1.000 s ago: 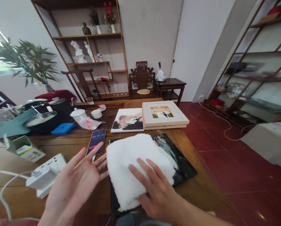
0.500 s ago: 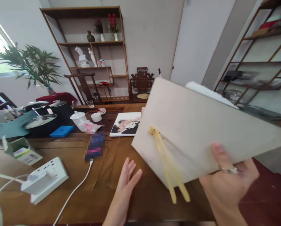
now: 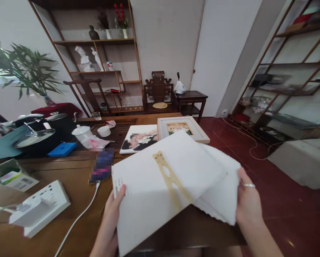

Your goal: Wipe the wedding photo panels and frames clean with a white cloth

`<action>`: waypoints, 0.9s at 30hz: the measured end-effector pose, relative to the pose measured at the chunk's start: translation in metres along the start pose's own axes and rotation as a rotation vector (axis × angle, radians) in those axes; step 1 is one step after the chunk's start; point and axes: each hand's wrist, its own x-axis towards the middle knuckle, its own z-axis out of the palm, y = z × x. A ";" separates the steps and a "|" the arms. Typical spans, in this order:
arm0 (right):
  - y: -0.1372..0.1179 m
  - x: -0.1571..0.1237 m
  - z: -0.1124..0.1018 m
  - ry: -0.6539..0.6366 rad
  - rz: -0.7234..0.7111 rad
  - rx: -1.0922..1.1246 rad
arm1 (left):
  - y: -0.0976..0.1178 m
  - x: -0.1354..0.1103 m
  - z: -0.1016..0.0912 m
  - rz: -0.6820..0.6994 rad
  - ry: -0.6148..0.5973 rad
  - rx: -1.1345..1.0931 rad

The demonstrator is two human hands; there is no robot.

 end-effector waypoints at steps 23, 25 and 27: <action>-0.068 0.031 -0.028 0.001 -0.887 -1.007 | 0.022 0.017 -0.031 -0.081 -0.026 0.225; -0.059 0.022 -0.026 -0.110 -1.260 -1.285 | 0.021 0.022 -0.028 -0.095 -0.073 0.227; -0.043 0.010 -0.020 -0.366 -1.485 -1.428 | 0.021 0.027 -0.024 -0.107 -0.136 0.224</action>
